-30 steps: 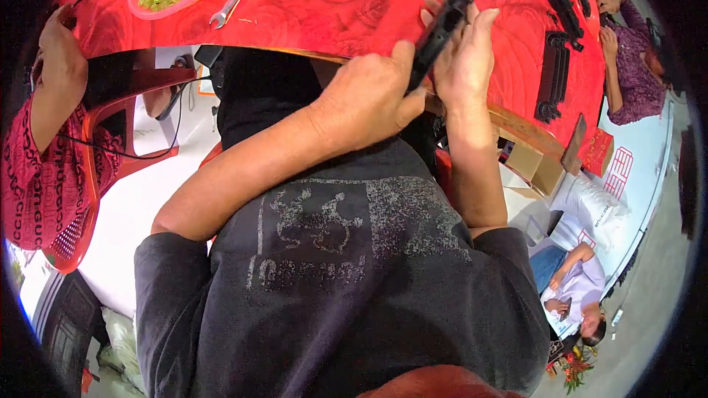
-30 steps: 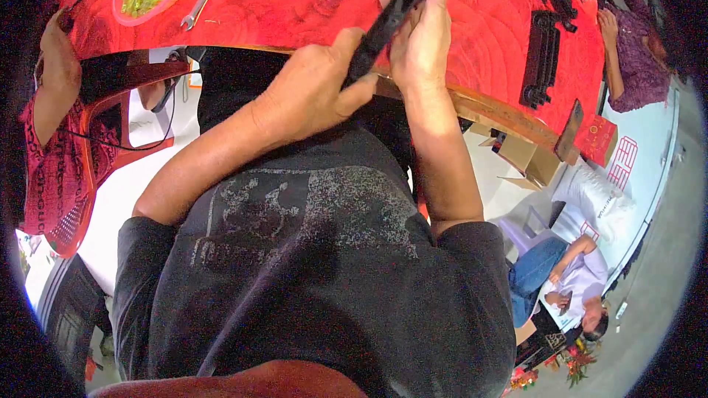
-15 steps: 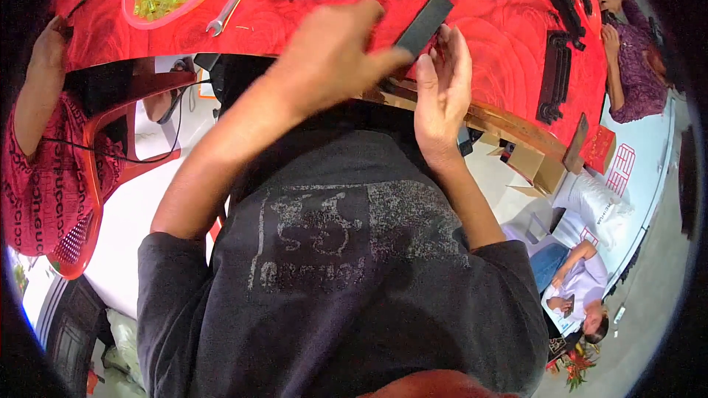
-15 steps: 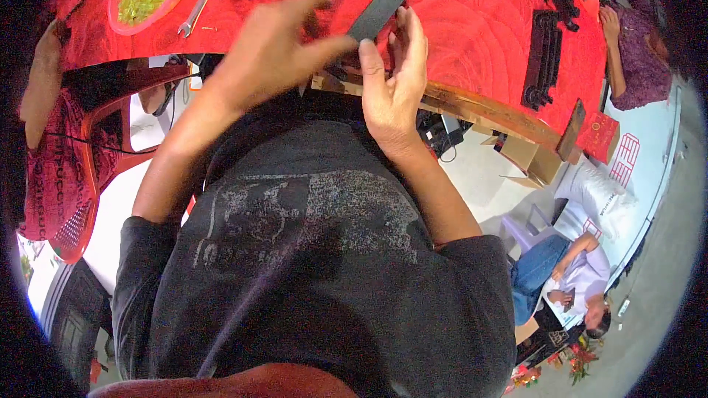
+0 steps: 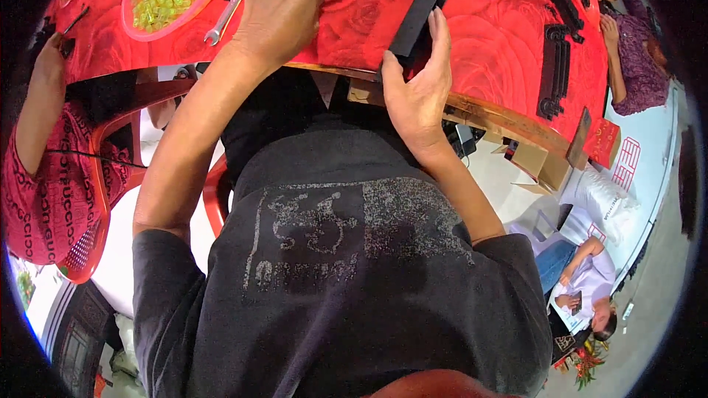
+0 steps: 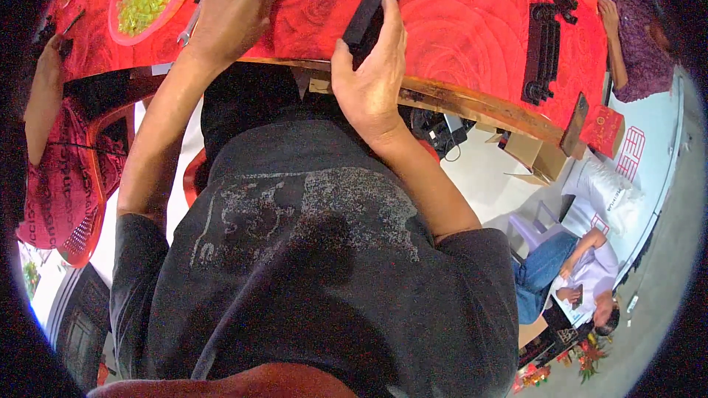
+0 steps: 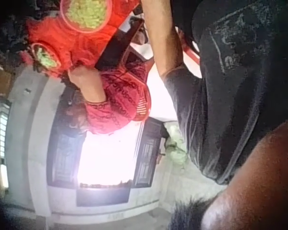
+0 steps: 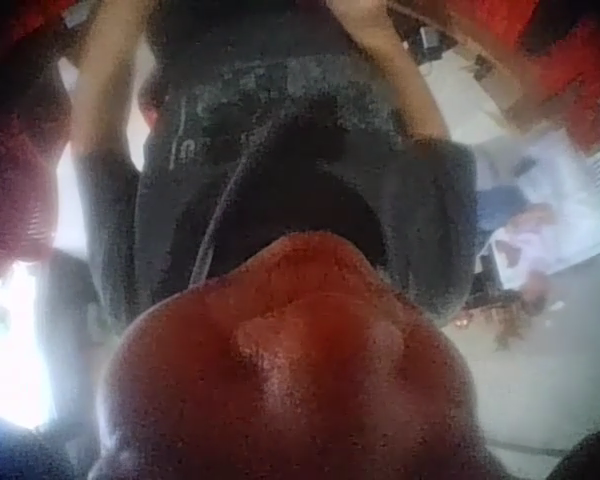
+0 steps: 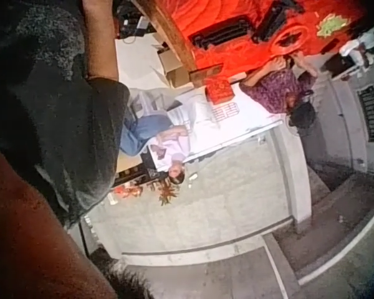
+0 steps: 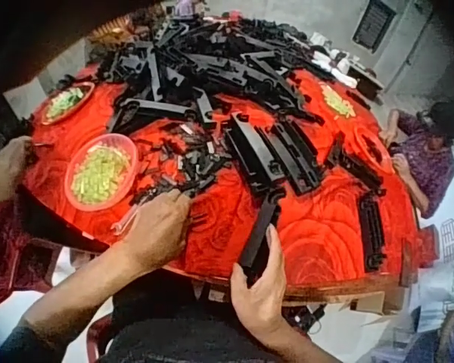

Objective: The person assembles black plastic components by fitting and pressing small parts into the casing slots by hand.

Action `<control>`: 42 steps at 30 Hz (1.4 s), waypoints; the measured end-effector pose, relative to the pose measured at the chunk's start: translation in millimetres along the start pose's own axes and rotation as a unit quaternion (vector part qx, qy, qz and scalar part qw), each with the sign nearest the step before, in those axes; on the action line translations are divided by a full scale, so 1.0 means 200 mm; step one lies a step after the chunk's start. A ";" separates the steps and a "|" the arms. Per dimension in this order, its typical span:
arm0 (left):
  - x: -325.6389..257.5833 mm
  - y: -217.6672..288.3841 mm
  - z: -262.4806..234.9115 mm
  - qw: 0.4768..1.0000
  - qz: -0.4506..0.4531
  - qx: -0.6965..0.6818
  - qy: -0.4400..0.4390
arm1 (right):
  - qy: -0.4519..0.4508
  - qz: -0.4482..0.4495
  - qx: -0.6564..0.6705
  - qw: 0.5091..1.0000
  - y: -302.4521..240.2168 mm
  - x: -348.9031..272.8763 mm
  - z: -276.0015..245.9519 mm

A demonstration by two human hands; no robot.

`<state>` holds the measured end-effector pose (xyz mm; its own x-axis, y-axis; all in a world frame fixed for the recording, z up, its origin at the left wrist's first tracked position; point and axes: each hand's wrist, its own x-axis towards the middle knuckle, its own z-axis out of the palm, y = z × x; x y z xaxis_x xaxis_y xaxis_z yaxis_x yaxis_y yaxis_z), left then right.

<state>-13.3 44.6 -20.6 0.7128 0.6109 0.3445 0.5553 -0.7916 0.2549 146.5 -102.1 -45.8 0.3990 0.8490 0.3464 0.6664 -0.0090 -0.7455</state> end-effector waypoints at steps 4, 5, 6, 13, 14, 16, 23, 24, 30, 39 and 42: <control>0.05 0.10 -0.15 0.990 -0.090 -0.096 -0.057 | -0.005 0.019 -0.031 0.999 -0.02 0.01 -0.03; 0.07 0.13 -0.17 0.974 -0.146 -0.148 -0.092 | -0.003 0.020 -0.031 0.999 -0.02 0.00 -0.03; 0.07 0.16 -0.17 0.974 -0.144 -0.149 -0.093 | 0.006 0.014 -0.021 1.000 -0.03 0.00 -0.02; 0.01 0.07 0.10 0.976 -0.039 -0.206 0.053 | 0.006 -0.039 -0.011 0.999 -0.05 -0.04 0.04; 0.01 0.09 0.10 0.981 -0.021 -0.191 0.032 | 0.002 -0.045 -0.019 0.999 -0.04 -0.04 0.03; -0.01 0.11 0.06 0.983 -0.032 -0.182 0.009 | -0.006 -0.047 -0.019 0.999 -0.03 -0.04 0.00; 0.01 0.07 0.12 0.992 0.076 -0.090 -0.044 | -0.018 -0.008 0.037 0.999 -0.02 -0.08 0.01; 0.00 0.06 0.12 0.991 0.092 -0.083 -0.056 | -0.017 -0.007 0.036 0.999 -0.03 -0.08 0.01; -0.01 0.06 0.06 0.980 0.036 -0.183 -0.066 | -0.036 -0.028 -0.001 0.999 -0.04 -0.13 -0.07; 0.09 0.23 -0.08 0.969 0.061 -0.236 -0.031 | -0.015 -0.102 -0.040 0.994 0.05 -0.14 -0.15; 0.08 0.29 -0.10 0.960 0.058 -0.263 -0.080 | -0.014 -0.134 -0.046 0.990 0.08 -0.13 -0.13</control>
<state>22.1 8.9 17.8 0.8369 0.4791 0.2647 0.2063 -0.7240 0.6583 163.5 -138.1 -52.3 0.1826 0.8417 0.5082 0.8007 0.1726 -0.5736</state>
